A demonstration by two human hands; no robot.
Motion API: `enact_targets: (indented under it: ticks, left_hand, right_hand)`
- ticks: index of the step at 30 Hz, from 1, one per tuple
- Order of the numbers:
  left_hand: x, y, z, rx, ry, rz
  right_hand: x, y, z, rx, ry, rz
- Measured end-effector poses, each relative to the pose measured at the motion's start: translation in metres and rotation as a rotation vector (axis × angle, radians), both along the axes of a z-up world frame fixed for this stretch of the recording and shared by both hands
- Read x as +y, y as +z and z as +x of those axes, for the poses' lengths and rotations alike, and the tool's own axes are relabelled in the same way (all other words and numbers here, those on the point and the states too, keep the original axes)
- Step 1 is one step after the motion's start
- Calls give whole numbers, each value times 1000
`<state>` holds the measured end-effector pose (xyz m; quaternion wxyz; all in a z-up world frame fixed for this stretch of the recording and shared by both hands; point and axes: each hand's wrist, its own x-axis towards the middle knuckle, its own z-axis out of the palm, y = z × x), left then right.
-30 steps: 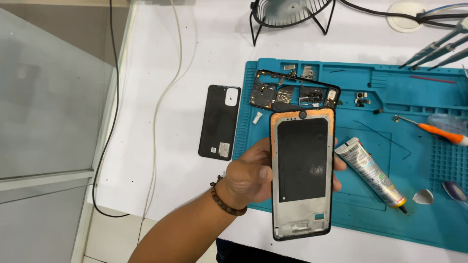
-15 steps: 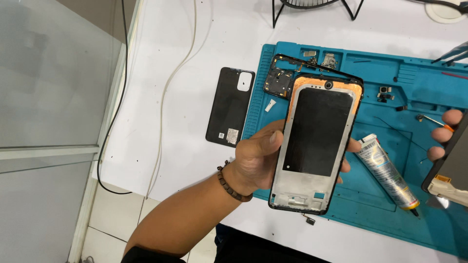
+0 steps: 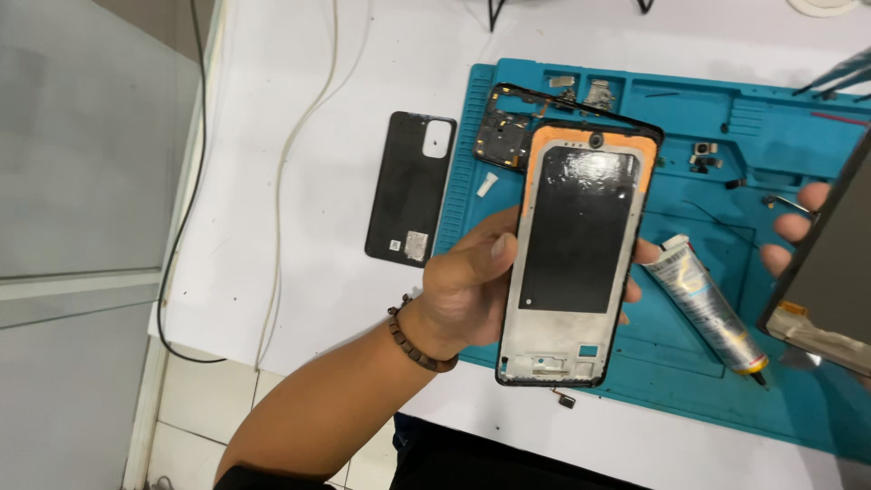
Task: The person applies adhesive from a tube along the edges of a disassembled smartphone frame. They then align and press the screen assembly onto the frame, wipe away excess adhesive, and connect internal ribbon cables.
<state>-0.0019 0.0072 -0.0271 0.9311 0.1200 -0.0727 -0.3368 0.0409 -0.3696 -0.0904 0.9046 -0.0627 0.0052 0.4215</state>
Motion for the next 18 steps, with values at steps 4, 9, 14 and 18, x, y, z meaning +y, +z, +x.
enact_targets:
  ticks: [4, 9, 14, 18]
  left_hand:
    - [-5, 8, -4, -174, 114, 121]
    - [-8, 16, -6, -255, 188, 343]
    - [-18, 24, -5, -218, 122, 401]
    - [-23, 28, -6, -223, 92, 492]
  right_hand:
    - [89, 95, -21, 28, -181, -1541]
    - [102, 115, -37, -167, -447, -1203]
    - [112, 129, -46, -246, -487, -1320]
    - [112, 126, -53, -399, -501, -1369]
